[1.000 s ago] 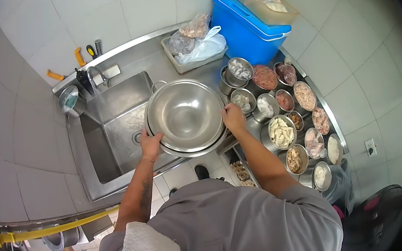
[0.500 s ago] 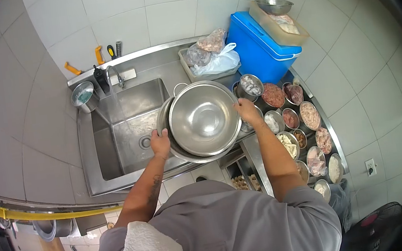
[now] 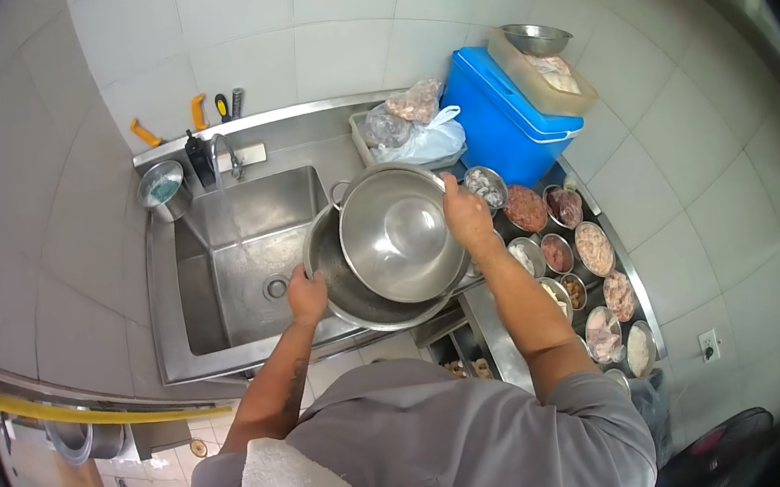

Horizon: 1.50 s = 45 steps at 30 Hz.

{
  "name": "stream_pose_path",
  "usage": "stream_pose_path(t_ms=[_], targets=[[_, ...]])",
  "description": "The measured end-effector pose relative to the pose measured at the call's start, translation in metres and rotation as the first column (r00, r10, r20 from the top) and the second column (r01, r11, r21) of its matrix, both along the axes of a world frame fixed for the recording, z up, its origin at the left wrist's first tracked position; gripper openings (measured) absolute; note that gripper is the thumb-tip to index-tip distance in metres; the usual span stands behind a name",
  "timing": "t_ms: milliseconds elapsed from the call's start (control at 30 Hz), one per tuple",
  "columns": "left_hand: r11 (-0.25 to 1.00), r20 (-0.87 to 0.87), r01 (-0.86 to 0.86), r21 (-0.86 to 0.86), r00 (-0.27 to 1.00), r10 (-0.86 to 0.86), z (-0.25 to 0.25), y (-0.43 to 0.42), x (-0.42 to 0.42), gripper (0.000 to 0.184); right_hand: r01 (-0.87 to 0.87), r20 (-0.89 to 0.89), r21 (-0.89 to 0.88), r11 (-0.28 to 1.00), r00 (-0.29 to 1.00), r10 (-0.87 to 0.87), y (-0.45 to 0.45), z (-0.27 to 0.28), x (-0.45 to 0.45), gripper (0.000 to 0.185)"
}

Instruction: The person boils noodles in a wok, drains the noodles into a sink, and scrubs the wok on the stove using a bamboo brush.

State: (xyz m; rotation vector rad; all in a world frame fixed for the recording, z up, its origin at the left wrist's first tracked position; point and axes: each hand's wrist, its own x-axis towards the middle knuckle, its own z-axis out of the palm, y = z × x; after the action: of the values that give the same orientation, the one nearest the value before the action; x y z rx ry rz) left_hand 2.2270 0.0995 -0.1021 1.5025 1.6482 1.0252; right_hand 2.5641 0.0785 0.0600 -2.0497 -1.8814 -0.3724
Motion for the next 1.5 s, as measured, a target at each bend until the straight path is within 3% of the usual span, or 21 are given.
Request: stream_pose_path(t_ms=[100, 233, 300, 533, 700, 767, 800, 833, 867, 900, 933, 967, 1000, 1033, 1067, 1100, 1167, 1267, 1333, 1367, 1500], targets=[[0.999, 0.002, 0.034, 0.040, 0.999, -0.034, -0.004, 0.005, 0.004, 0.038, -0.051, 0.136, -0.050, 0.997, 0.989, 0.057, 0.001, 0.010, -0.001, 0.030], [0.996, 0.002, 0.019, 0.087, 1.000, -0.019, -0.008, -0.001, 0.008, 0.038, -0.124, 0.116, -0.043, 0.991, 0.985, 0.128, 0.014, 0.017, -0.007, 0.032], [0.994, 0.001, 0.011, 0.113, 1.000, -0.011, -0.012, -0.004, 0.004, 0.038, 0.029, 0.077, -0.124, 0.992, 0.997, -0.020, 0.024, 0.026, -0.017, 0.032], [0.995, 0.007, -0.030, 0.093, 1.000, 0.030, -0.016, 0.002, 0.015, 0.038, 0.038, 0.003, -0.233, 0.972, 0.999, -0.038, 0.055, 0.044, -0.017, 0.027], [0.989, -0.016, -0.102, 0.104, 0.994, 0.104, -0.004, -0.002, 0.002, 0.039, 0.039, -0.021, -0.153, 0.987, 0.999, -0.042, 0.092, 0.021, -0.021, 0.025], [0.995, -0.043, -0.094, 0.018, 0.995, 0.094, -0.027, -0.018, -0.041, 0.040, -0.124, 0.065, -0.101, 0.987, 0.989, 0.131, 0.084, 0.004, -0.048, 0.018], [0.984, -0.038, -0.140, 0.109, 0.989, 0.144, -0.031, -0.026, -0.051, 0.041, -0.205, 0.088, -0.007, 0.979, 0.975, 0.205, 0.094, -0.011, -0.050, 0.017], [0.999, -0.038, -0.049, 0.023, 0.998, 0.050, -0.030, -0.027, -0.020, 0.038, -0.148, 0.078, 0.004, 0.989, 0.986, 0.148, 0.107, -0.024, -0.024, 0.026], [0.997, -0.034, 0.042, -0.064, 0.998, -0.044, -0.031, -0.022, 0.010, 0.035, 0.063, 0.049, -0.109, 0.992, 0.997, -0.058, 0.050, -0.004, 0.022, 0.026], [0.997, 0.028, -0.063, 0.040, 0.998, 0.062, -0.031, -0.023, 0.005, 0.032, -0.016, 0.047, -0.036, 0.999, 0.999, 0.018, 0.064, 0.005, 0.009, 0.030], [0.966, 0.092, -0.193, 0.173, 0.979, 0.180, -0.045, -0.023, -0.016, 0.029, -0.210, 0.156, 0.081, 0.974, 0.968, 0.195, 0.084, -0.003, -0.004, 0.032], [0.984, 0.120, -0.114, 0.134, 0.988, 0.098, -0.035, -0.027, -0.016, 0.031, -0.165, 0.000, 0.044, 0.985, 0.986, 0.165, 0.060, 0.012, -0.002, 0.034], [0.959, 0.105, -0.213, 0.189, 0.975, 0.196, -0.042, -0.022, 0.004, 0.031, -0.143, -0.062, -0.001, 0.990, 0.988, 0.143, 0.036, 0.038, -0.013, 0.027], [0.964, 0.146, -0.207, 0.166, 0.972, 0.184, -0.040, -0.019, 0.019, 0.033, -0.178, -0.007, 0.081, 0.981, 0.984, 0.179, 0.044, 0.029, 0.015, 0.022], [0.994, 0.140, -0.095, 0.052, 0.986, 0.087, -0.007, -0.031, 0.013, 0.034, -0.166, 0.107, 0.142, 0.976, 0.983, 0.152, 0.051, 0.013, 0.051, 0.021], [0.996, 0.140, -0.056, 0.071, 0.989, 0.045, 0.006, -0.040, 0.007, 0.036, -0.177, 0.146, 0.213, 0.961, 0.978, 0.148, 0.056, -0.001, 0.075, 0.026], [0.997, 0.145, -0.004, 0.074, 0.989, -0.007, 0.015, -0.059, 0.013, 0.037, -0.008, -0.030, 0.138, 0.990, 0.999, 0.012, 0.053, -0.001, 0.086, 0.032], [0.993, 0.140, -0.034, 0.111, 0.990, 0.018, -0.008, -0.056, 0.045, 0.036, -0.003, 0.003, 0.213, 0.977, 1.000, 0.003, 0.021, 0.015, 0.075, 0.036], [0.996, 0.142, 0.006, 0.085, 0.990, -0.018, -0.019, -0.080, 0.061, 0.035, -0.116, 0.210, -0.096, 0.989, 0.968, 0.134, -0.038, 0.035, 0.076, 0.029], [0.997, 0.146, 0.036, 0.066, 0.988, -0.046, -0.021, -0.093, 0.068, 0.034, 0.024, 0.150, -0.300, 0.954, 0.988, 0.022, -0.063, 0.065, 0.047, 0.058], [0.994, 0.221, 0.111, -0.002, 0.969, -0.108, -0.007, -0.106, 0.069, 0.032, -0.044, 0.228, -0.238, 0.970, 0.968, 0.100, -0.062, 0.053, 0.072, 0.045]])
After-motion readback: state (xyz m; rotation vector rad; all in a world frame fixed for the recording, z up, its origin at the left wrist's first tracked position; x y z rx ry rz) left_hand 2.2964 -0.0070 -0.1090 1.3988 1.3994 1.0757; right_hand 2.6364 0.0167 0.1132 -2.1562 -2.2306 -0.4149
